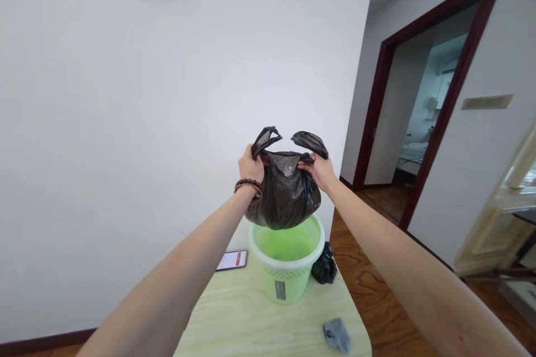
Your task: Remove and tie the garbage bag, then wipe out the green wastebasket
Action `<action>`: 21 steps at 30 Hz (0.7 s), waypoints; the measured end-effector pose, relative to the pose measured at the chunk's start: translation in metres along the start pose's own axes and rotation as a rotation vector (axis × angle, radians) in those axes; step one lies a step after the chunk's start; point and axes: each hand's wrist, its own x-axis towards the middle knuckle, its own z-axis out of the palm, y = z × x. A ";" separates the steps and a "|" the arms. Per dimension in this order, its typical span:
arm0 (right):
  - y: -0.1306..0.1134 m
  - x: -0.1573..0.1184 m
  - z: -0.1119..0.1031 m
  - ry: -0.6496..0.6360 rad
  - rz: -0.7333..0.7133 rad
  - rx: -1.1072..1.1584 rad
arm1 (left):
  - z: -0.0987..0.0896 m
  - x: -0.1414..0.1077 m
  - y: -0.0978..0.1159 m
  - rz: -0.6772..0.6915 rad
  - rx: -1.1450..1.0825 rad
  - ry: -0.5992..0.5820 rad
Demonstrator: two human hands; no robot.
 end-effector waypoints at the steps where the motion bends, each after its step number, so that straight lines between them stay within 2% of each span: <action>1: -0.005 -0.002 0.007 -0.018 0.000 -0.010 | -0.004 0.003 0.007 0.048 0.019 0.028; 3: -0.013 -0.008 0.020 -0.064 0.000 -0.034 | -0.015 0.010 0.020 0.100 0.044 0.101; 5: -0.018 -0.017 0.033 -0.104 0.010 -0.056 | -0.030 0.016 0.031 0.093 0.068 0.153; 10: -0.017 -0.051 0.062 -0.123 0.103 -0.047 | -0.078 0.015 0.045 0.004 0.200 0.161; 16: 0.000 -0.102 0.082 -0.283 0.254 -0.050 | -0.136 -0.010 0.040 -0.056 0.289 0.194; 21: 0.033 -0.141 0.089 -0.343 0.357 -0.111 | -0.174 -0.044 0.026 -0.101 0.376 0.124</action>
